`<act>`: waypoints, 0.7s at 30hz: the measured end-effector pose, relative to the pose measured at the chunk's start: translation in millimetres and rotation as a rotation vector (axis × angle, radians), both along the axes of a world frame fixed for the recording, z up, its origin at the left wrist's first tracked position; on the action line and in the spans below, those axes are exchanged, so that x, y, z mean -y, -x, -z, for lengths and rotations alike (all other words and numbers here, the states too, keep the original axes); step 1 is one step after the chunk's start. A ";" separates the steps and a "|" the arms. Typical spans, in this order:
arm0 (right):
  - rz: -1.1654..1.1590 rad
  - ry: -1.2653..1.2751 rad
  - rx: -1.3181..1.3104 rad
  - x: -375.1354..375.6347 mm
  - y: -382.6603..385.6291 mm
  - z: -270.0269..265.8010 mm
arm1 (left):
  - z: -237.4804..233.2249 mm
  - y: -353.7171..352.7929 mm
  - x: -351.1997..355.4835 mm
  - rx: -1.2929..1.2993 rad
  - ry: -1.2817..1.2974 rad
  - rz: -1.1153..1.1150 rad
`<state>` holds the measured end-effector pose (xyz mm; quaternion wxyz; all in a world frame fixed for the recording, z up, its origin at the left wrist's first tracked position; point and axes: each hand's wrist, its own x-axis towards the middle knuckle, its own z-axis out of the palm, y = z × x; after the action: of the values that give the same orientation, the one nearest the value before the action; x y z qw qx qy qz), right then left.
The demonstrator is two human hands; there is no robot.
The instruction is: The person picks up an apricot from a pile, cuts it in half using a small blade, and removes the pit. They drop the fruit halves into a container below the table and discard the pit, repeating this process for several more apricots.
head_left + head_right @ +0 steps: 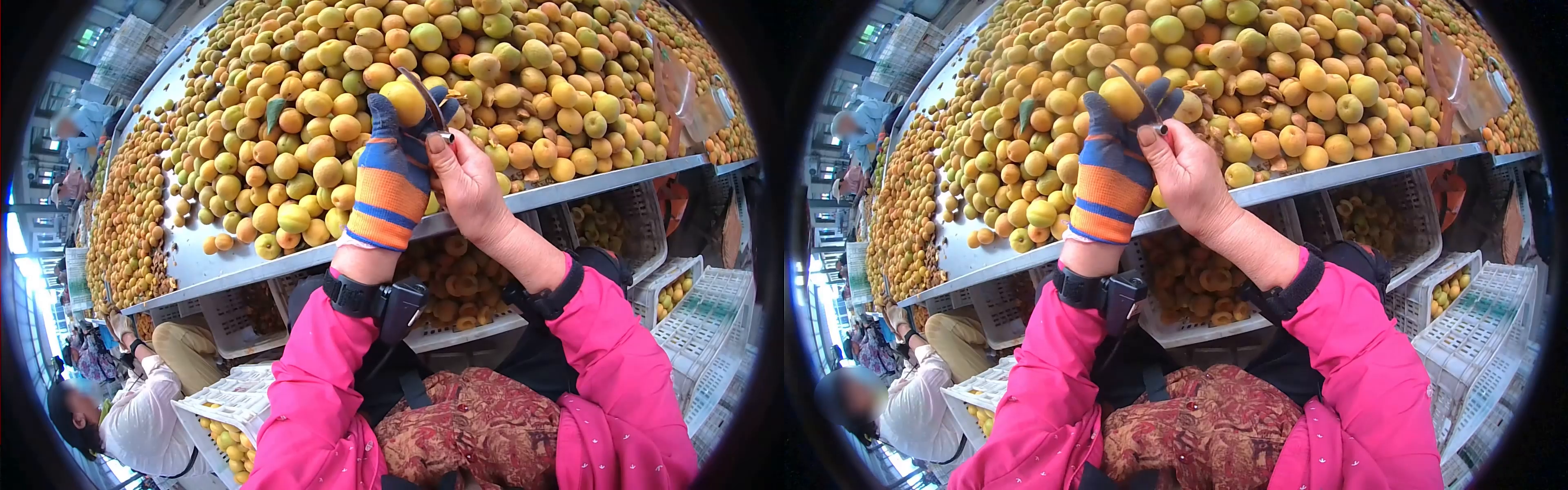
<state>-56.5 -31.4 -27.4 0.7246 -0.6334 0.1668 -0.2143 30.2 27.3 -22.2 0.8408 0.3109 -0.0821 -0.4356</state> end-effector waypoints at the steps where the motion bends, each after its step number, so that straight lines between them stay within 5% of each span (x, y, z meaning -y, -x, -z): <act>1: 0.000 -0.001 0.000 -0.2 -0.2 -0.7 | -1.8 1.8 0.1 0.010 0.015 -0.016; 21: -0.046 0.077 -0.052 2.9 -4.9 1.6 | 2.2 -5.7 -12.8 0.113 0.014 0.040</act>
<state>-51.6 -34.3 -29.1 0.6999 -0.6698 0.1626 -0.1873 35.9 40.2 -24.5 0.8280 0.3274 -0.1387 -0.4337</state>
